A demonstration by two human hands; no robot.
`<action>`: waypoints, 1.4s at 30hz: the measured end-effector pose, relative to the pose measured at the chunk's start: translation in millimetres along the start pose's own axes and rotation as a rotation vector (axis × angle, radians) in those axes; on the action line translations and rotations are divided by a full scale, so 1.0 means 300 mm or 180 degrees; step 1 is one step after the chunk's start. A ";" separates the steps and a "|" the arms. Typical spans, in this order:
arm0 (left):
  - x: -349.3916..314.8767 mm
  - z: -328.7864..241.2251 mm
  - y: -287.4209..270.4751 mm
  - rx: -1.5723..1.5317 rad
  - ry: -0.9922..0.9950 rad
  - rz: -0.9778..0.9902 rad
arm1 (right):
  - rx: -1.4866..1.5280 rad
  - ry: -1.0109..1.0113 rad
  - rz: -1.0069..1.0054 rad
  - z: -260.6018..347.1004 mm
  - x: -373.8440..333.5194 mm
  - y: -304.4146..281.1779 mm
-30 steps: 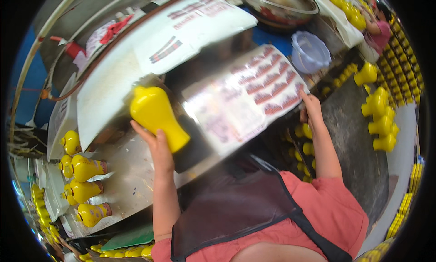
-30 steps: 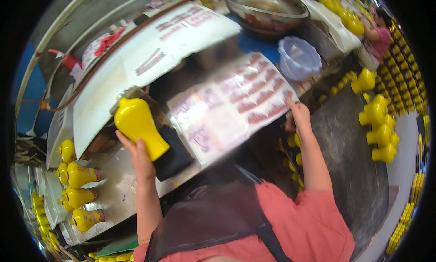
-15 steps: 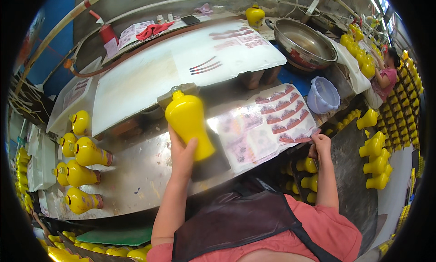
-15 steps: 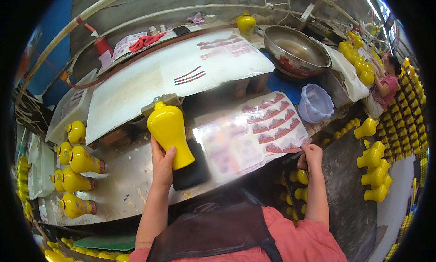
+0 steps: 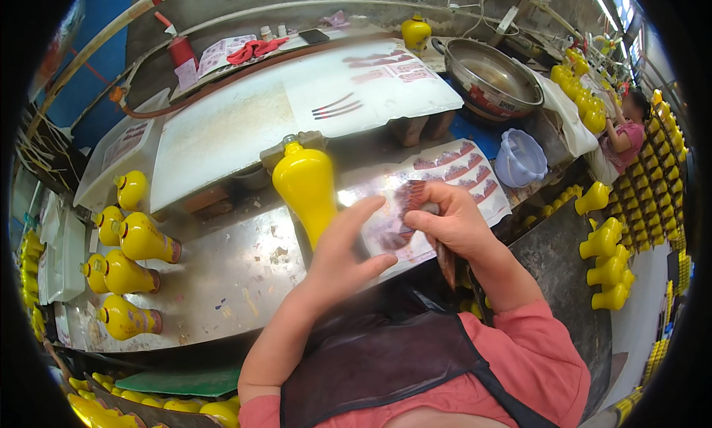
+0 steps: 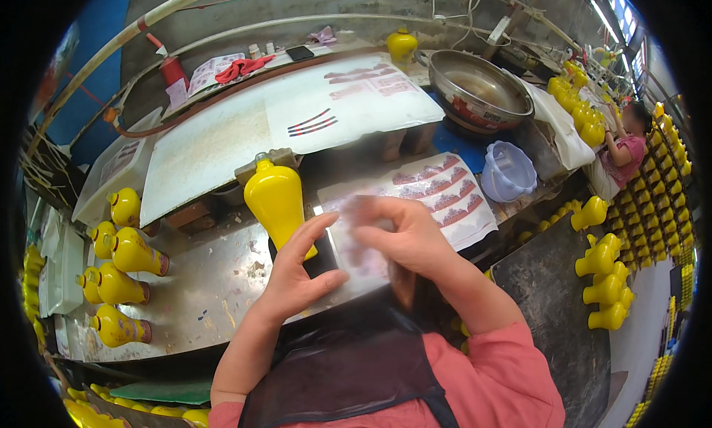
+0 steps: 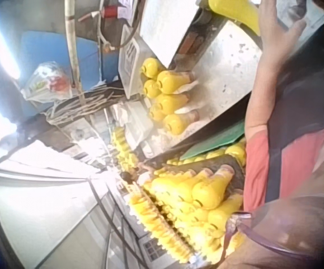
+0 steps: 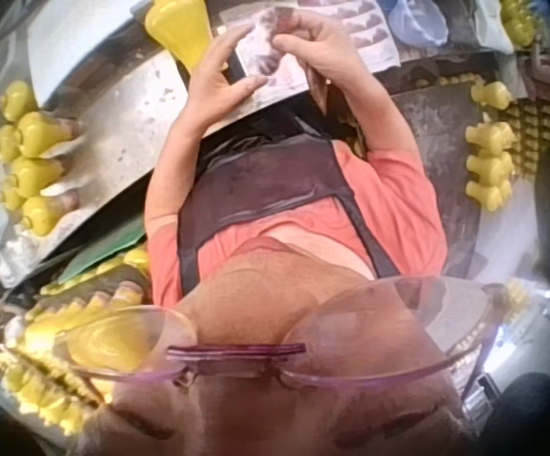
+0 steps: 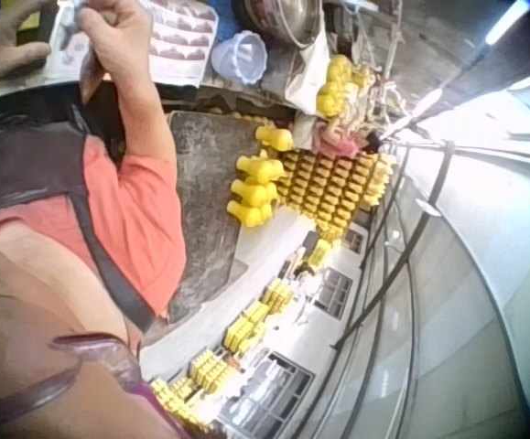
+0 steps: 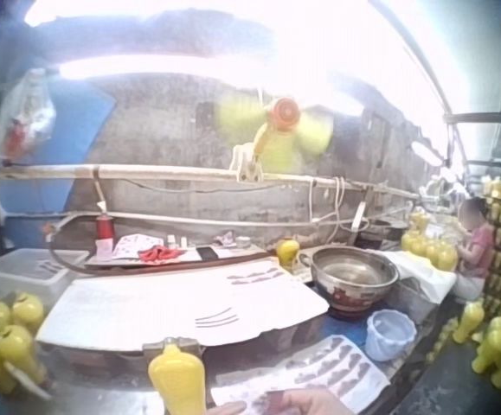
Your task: The person applies printed labels to yellow plastic bottles by hand. They peel each label from a sheet, wrap it around the bottle body, smooth it down, and then place the labeled bottle aside. The process is repeated for multiple bottles in a continuous sequence.
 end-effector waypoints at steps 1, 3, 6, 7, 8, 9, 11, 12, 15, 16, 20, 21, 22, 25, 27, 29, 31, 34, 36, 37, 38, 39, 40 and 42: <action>-0.001 -0.005 -0.006 -0.0206 -0.0099 0.0078 | -0.0148 0.0064 -0.0069 0.017 0.017 0.024; -0.018 0.003 -0.019 -0.0870 -0.0373 0.0174 | -0.0336 -0.0028 0.0005 0.044 0.038 0.055; -0.092 0.047 -0.055 -0.1299 -0.1487 0.0706 | -0.0037 -0.0008 -0.0116 0.031 0.065 0.063; -0.113 0.050 -0.064 -0.1329 -0.1165 0.0517 | 0.0027 0.0114 -0.0238 0.013 0.071 0.059; -0.137 0.062 -0.074 -0.1745 -0.1153 0.0433 | 0.0128 -0.0003 -0.0255 -0.010 0.080 0.058; -0.166 0.074 -0.087 -0.2044 -0.1296 0.0366 | 0.0188 -0.0042 -0.0320 -0.037 0.090 0.057; -0.220 0.093 -0.108 -0.2266 -0.1464 0.0149 | 0.0266 -0.0043 -0.0440 -0.102 0.099 0.062; -0.240 0.103 -0.126 -0.2159 -0.1399 -0.0003 | 0.0274 -0.0028 -0.0471 -0.133 0.100 0.064; -0.278 0.138 -0.185 -0.2166 -0.1563 -0.0210 | 0.0422 -0.0219 -0.0609 -0.212 0.109 0.080; -0.285 0.146 -0.202 -0.2094 -0.1646 -0.0285 | 0.0427 -0.0112 -0.0624 -0.234 0.110 0.086; -0.268 0.162 -0.245 -0.1875 -0.1801 -0.0303 | 0.0426 0.0057 -0.0673 -0.273 0.114 0.090; -0.264 0.155 -0.261 -0.1821 -0.1756 -0.0229 | 0.0380 0.0090 -0.0684 -0.274 0.111 0.088; -0.263 0.148 -0.271 -0.1788 -0.1791 -0.0190 | 0.0352 0.0103 -0.0718 -0.276 0.109 0.086; -0.259 0.130 -0.292 -0.1612 -0.1844 -0.0037 | 0.0406 0.0189 -0.0710 -0.282 0.091 0.085; -0.253 0.125 -0.297 -0.1387 -0.1814 0.0111 | 0.0374 0.0249 -0.0716 -0.292 0.080 0.086; -0.249 0.129 -0.295 -0.1325 -0.1876 0.0236 | 0.0386 0.0213 -0.0696 -0.304 0.075 0.087; -0.243 0.136 -0.294 -0.1311 -0.1879 0.0276 | 0.0366 0.0180 -0.0663 -0.318 0.078 0.083; -0.229 0.162 -0.304 -0.1364 -0.1863 0.0224 | 0.0361 0.0150 -0.0672 -0.341 0.101 0.068; -0.220 0.191 -0.313 -0.1415 -0.1953 0.0201 | 0.0476 0.0199 -0.0780 -0.365 0.121 0.057; -0.215 0.212 -0.309 -0.1506 -0.1995 0.0151 | 0.0513 0.0294 -0.0804 -0.380 0.131 0.054; -0.210 0.234 -0.307 -0.1489 -0.2047 0.0154 | 0.0548 0.0260 -0.0798 -0.395 0.139 0.051; -0.203 0.259 -0.303 -0.1474 -0.2098 0.0157 | 0.0592 0.0291 -0.0799 -0.411 0.145 0.049; -0.197 0.285 -0.299 -0.1459 -0.2151 0.0160 | 0.0654 0.0288 -0.0781 -0.428 0.149 0.046; -0.195 0.322 -0.292 -0.1567 -0.2117 0.0188 | 0.0638 0.0416 -0.0780 -0.462 0.152 0.041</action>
Point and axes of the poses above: each hand's wrist, its own x-axis towards the middle knuckle, its own y-axis out of the palm, z = x × y, the point moved 2 cm from there along x, towards the middle knuckle, and after that the axes turned 13 degrees about z, right-handed, at the moved point
